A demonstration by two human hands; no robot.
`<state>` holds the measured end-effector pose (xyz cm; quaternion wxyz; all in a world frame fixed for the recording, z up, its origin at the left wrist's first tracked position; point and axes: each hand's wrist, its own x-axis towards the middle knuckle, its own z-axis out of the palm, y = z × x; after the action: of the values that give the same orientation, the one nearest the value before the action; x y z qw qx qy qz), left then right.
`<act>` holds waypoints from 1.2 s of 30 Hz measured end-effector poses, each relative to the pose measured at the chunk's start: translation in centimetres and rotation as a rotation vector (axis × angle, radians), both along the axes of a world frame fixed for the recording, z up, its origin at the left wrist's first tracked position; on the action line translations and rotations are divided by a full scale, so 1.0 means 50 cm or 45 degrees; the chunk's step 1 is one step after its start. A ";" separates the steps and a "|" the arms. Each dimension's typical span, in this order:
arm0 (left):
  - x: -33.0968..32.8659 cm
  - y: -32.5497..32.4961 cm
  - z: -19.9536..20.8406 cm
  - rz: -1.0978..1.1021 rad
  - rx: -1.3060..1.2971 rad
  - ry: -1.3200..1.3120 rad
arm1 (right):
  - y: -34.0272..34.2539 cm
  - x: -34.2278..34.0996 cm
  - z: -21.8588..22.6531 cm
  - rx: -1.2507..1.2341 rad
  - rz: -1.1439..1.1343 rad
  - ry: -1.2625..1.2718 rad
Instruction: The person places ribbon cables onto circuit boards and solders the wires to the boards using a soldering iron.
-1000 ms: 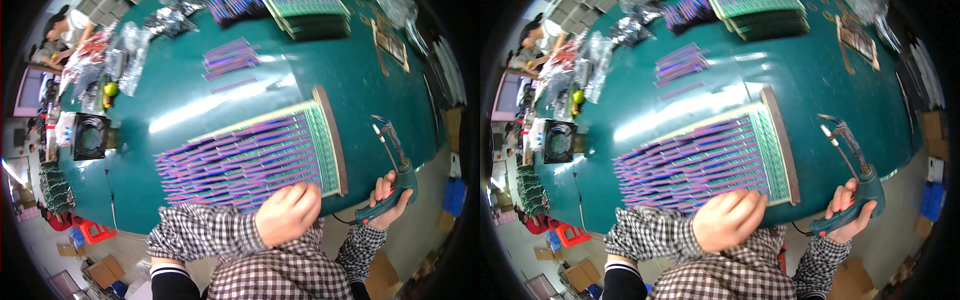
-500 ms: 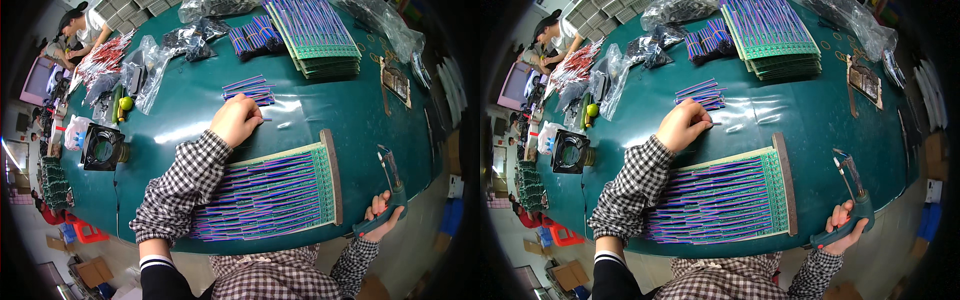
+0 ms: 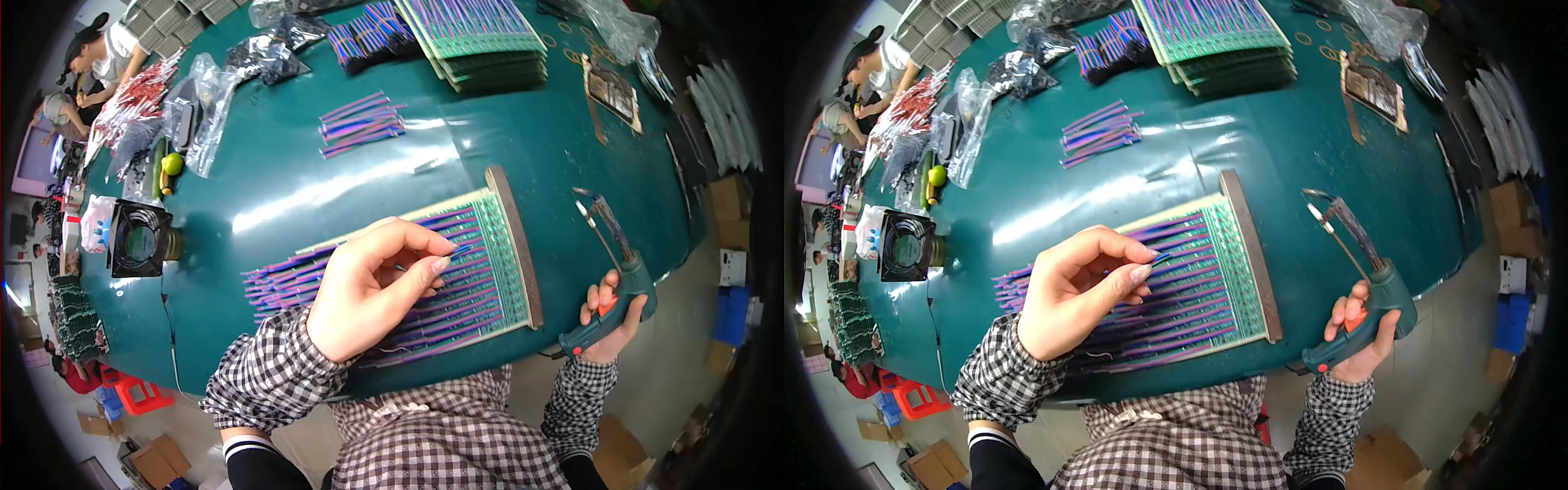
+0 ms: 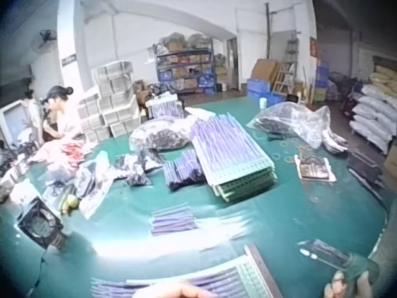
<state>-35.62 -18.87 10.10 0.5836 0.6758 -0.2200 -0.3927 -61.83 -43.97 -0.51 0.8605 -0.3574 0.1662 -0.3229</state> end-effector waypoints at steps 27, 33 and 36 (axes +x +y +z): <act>-0.191 -0.030 -0.131 -0.348 -0.009 -1.726 | 0.210 -0.238 0.120 -0.511 -0.055 0.875; -0.186 -0.029 -0.133 -0.379 -0.019 -1.713 | 0.210 -0.207 0.138 -0.797 0.048 1.055; -0.186 -0.029 -0.131 -0.390 -0.016 -1.696 | 0.204 -0.183 0.147 -0.996 0.149 1.102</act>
<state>-44.91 -20.34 3.57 0.2655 0.7311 -0.6277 0.0301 -70.98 -33.78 6.86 0.5347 -0.7564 0.3511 -0.1369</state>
